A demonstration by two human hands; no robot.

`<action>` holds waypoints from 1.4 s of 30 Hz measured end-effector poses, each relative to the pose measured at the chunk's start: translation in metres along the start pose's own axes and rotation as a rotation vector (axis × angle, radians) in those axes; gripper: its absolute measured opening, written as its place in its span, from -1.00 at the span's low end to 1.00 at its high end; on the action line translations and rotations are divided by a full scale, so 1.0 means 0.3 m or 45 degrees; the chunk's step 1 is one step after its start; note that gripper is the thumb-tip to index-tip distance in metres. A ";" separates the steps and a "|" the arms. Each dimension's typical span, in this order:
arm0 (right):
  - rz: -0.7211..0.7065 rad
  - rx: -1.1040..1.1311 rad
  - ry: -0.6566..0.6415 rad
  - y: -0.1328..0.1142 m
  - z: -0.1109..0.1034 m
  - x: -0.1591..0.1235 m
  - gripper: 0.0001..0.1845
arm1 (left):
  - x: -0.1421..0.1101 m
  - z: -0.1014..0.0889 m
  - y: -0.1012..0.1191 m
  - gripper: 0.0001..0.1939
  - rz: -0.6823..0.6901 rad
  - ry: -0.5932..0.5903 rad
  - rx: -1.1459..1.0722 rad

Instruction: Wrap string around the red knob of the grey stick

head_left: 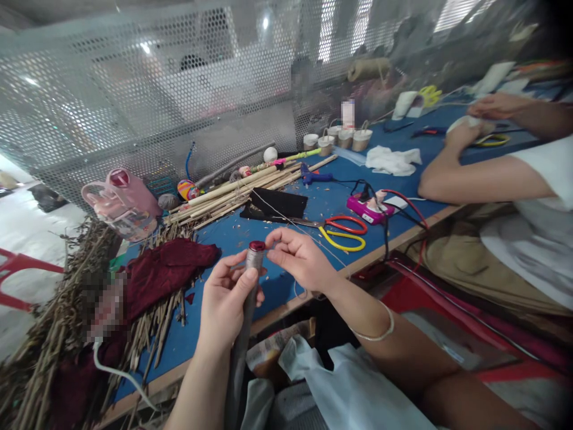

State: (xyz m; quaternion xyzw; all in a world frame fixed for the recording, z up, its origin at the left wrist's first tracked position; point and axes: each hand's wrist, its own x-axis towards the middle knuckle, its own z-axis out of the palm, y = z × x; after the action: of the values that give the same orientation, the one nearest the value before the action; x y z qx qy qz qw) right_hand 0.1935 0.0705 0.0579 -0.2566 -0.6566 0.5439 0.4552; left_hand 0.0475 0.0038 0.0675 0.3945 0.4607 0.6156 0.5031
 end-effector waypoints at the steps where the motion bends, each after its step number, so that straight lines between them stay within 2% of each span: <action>1: 0.012 0.083 -0.043 -0.002 0.002 0.002 -0.76 | 0.004 -0.001 0.001 -0.64 -0.064 -0.078 -0.080; 4: 0.013 0.305 -0.184 -0.011 0.007 0.016 -0.64 | 0.024 -0.006 -0.003 -0.58 -0.291 -0.342 -0.271; 6: 0.035 0.362 -0.171 -0.016 0.009 0.026 -0.69 | 0.034 -0.007 -0.011 -0.55 -0.340 -0.340 -0.221; 8: 0.088 0.323 -0.077 -0.017 0.013 0.032 -0.74 | 0.034 -0.006 -0.022 -0.59 -0.190 -0.151 -0.018; 11: 0.162 0.185 0.054 -0.019 0.027 0.034 -0.78 | 0.024 -0.003 -0.042 -0.57 0.199 0.110 0.384; 13: 0.177 0.091 0.093 -0.022 0.039 0.035 -0.77 | 0.021 -0.005 -0.050 -0.61 0.343 0.153 0.525; 15: 0.152 0.014 0.098 -0.026 0.046 0.036 -0.77 | 0.026 -0.010 -0.048 -0.69 0.367 0.139 0.497; 19: 0.037 -0.032 0.111 -0.033 0.041 0.029 -0.77 | 0.043 -0.018 -0.010 -0.70 0.308 0.097 0.307; 22: 0.024 -0.083 0.113 -0.045 0.033 0.012 -0.85 | 0.050 -0.024 0.016 -0.68 0.242 0.063 0.176; 25: 0.027 -0.122 0.066 -0.064 0.030 -0.003 -0.80 | 0.051 -0.029 0.020 -0.69 0.156 0.006 0.077; 33: 0.057 0.091 -0.008 -0.057 0.028 0.007 -0.82 | 0.034 -0.038 0.023 -0.74 0.033 -0.086 -0.095; 39: 0.011 0.122 0.046 -0.060 0.033 0.009 -0.84 | 0.024 -0.049 0.021 -0.75 -0.140 -0.306 -0.300; 42: 0.035 0.211 -0.009 -0.067 0.036 0.010 -0.79 | 0.017 -0.040 0.027 -0.70 -0.307 -0.392 -0.385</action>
State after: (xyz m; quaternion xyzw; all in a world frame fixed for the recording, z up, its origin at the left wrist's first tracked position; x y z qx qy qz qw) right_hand 0.1859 0.0622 0.0781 -0.2250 -0.6073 0.6036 0.4651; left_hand 0.0332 0.0063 0.0723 0.3463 0.3250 0.5457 0.6905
